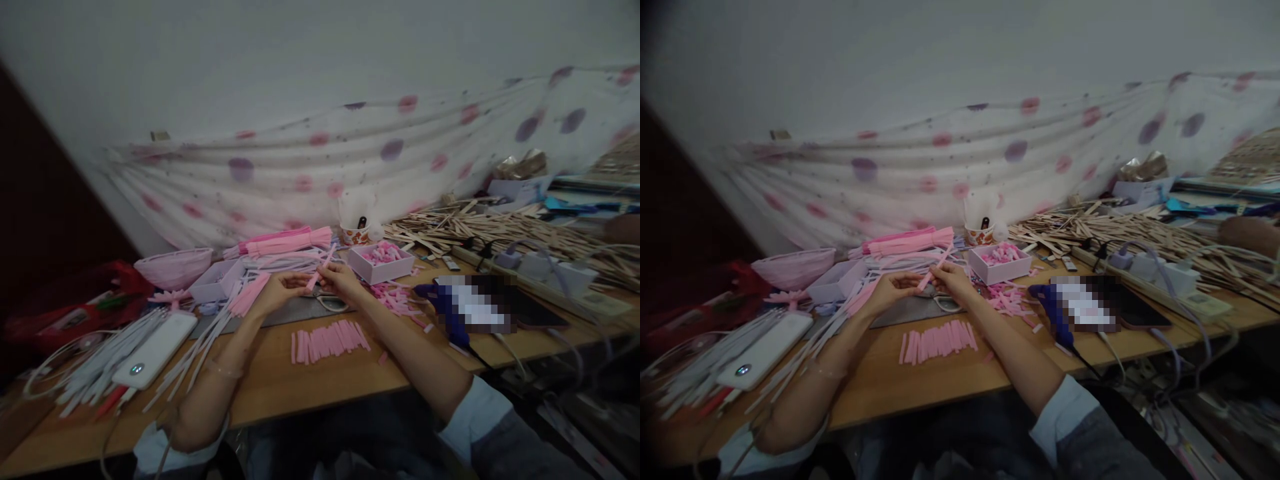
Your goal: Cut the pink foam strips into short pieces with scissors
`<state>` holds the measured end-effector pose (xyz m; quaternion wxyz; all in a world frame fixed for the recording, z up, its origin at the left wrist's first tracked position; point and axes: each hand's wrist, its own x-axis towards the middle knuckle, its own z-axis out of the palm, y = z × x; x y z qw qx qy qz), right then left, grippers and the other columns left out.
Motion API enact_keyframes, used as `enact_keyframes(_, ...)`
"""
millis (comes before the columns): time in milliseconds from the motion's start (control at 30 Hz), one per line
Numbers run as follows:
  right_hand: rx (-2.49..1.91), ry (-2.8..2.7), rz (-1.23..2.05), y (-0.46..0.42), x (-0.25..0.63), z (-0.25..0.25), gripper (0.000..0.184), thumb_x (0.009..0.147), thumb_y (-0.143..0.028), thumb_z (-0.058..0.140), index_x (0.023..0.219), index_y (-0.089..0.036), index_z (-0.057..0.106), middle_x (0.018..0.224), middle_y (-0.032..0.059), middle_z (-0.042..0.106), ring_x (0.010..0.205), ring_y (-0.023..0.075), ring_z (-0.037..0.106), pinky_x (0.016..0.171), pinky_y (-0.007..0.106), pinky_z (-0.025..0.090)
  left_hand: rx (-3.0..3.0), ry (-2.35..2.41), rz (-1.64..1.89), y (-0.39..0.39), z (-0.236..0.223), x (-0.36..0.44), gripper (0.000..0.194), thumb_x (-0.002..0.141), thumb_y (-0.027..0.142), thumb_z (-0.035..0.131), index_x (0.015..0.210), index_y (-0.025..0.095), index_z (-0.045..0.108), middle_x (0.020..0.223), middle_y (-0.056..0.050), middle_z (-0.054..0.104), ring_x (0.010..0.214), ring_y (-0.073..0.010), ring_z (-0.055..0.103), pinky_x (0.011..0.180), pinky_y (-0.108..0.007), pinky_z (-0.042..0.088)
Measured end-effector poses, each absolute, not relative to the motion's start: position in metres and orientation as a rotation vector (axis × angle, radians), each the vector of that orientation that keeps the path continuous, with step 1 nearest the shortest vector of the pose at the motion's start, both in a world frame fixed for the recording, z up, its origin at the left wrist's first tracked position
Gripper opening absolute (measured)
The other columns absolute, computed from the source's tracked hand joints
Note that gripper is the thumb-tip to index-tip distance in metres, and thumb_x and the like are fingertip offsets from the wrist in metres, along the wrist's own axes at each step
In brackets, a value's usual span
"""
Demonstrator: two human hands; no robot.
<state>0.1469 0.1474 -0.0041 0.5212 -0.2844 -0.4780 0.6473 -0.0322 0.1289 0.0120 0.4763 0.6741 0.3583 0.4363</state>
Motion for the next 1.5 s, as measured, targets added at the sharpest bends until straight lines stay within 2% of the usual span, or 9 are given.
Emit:
enact_keyframes(333, -0.654, -1.148, 1.593, 0.1464, 0.1451, -0.0042, 0.038, 0.053, -0.042, 0.081, 0.065, -0.015, 0.057, 0.053, -0.0044, 0.059, 0.044, 0.004, 0.051, 0.041, 0.014, 0.04, 1.712, 0.865, 1.012, 0.1306, 0.0076, -0.0334, 0.04, 0.055, 0.026, 0.081, 0.093, 0.017, 0.072, 0.087, -0.005, 0.072, 0.08, -0.0175, 0.065, 0.078, -0.03, 0.049)
enact_keyframes(533, -0.665, -1.203, 1.617, 0.1453, 0.1444, -0.0043, 0.033, 0.059, -0.039, 0.078, 0.066, -0.015, 0.057, 0.052, -0.0045, 0.058, 0.044, 0.0042, 0.051, 0.042, 0.014, 0.041, 1.748, 0.839, 0.959, 0.1271, 0.0102, -0.0332, 0.043, 0.054, 0.025, 0.081, 0.094, 0.017, 0.071, 0.089, -0.006, 0.071, 0.078, -0.0163, 0.063, 0.074, -0.029, 0.049)
enact_keyframes(667, -0.642, -1.204, 1.63, 0.1454, 0.1441, -0.0054, 0.034, 0.058, -0.04, 0.079, 0.067, -0.015, 0.058, 0.053, -0.0042, 0.058, 0.044, 0.0045, 0.051, 0.042, 0.015, 0.041, 1.75, 0.841, 0.955, 0.126, 0.0118, -0.0326, 0.042, 0.053, 0.026, 0.082, 0.093, 0.016, 0.071, 0.086, -0.005, 0.07, 0.074, -0.0146, 0.06, 0.071, -0.027, 0.047)
enact_keyframes(867, -0.604, -1.266, 1.67, 0.1433, 0.1443, -0.0048, 0.035, 0.059, -0.042, 0.078, 0.067, -0.014, 0.058, 0.052, -0.0037, 0.058, 0.044, 0.0046, 0.051, 0.045, 0.015, 0.042, 1.797, 0.835, 0.959, 0.1278, 0.0107, -0.0339, 0.04, 0.051, 0.025, 0.083, 0.087, 0.014, 0.069, 0.071, 0.0, 0.063, 0.061, -0.0093, 0.05, 0.058, -0.022, 0.039)
enact_keyframes(1000, -0.584, -1.27, 1.71, 0.1435, 0.1449, -0.005, 0.035, 0.06, -0.042, 0.078, 0.066, -0.014, 0.058, 0.051, -0.0039, 0.057, 0.044, 0.0042, 0.051, 0.045, 0.014, 0.042, 1.8, 0.833, 0.955, 0.1273, 0.0105, -0.0334, 0.04, 0.051, 0.026, 0.083, 0.085, 0.014, 0.068, 0.071, 0.0, 0.061, 0.059, -0.0084, 0.047, 0.057, -0.022, 0.037)
enact_keyframes(1300, -0.579, -1.308, 1.716, 0.1414, 0.1455, -0.0043, 0.031, 0.062, -0.038, 0.076, 0.071, -0.013, 0.06, 0.053, -0.0036, 0.059, 0.043, 0.0045, 0.052, 0.042, 0.014, 0.04, 1.711, 0.823, 0.954, 0.1228, 0.0161, -0.0312, 0.046, 0.049, 0.021, 0.083, 0.082, 0.016, 0.052, 0.07, 0.004, 0.057, 0.062, -0.008, 0.052, 0.062, -0.021, 0.043)
enact_keyframes(1500, -0.593, -1.341, 1.7, 0.1411, 0.1449, -0.0037, 0.033, 0.06, -0.039, 0.077, 0.07, -0.013, 0.06, 0.051, -0.0039, 0.058, 0.041, 0.0047, 0.051, 0.041, 0.015, 0.039, 1.722, 0.837, 0.926, 0.1255, 0.0138, -0.0322, 0.046, 0.048, 0.022, 0.084, 0.079, 0.016, 0.051, 0.069, 0.004, 0.056, 0.061, -0.0073, 0.053, 0.061, -0.021, 0.043)
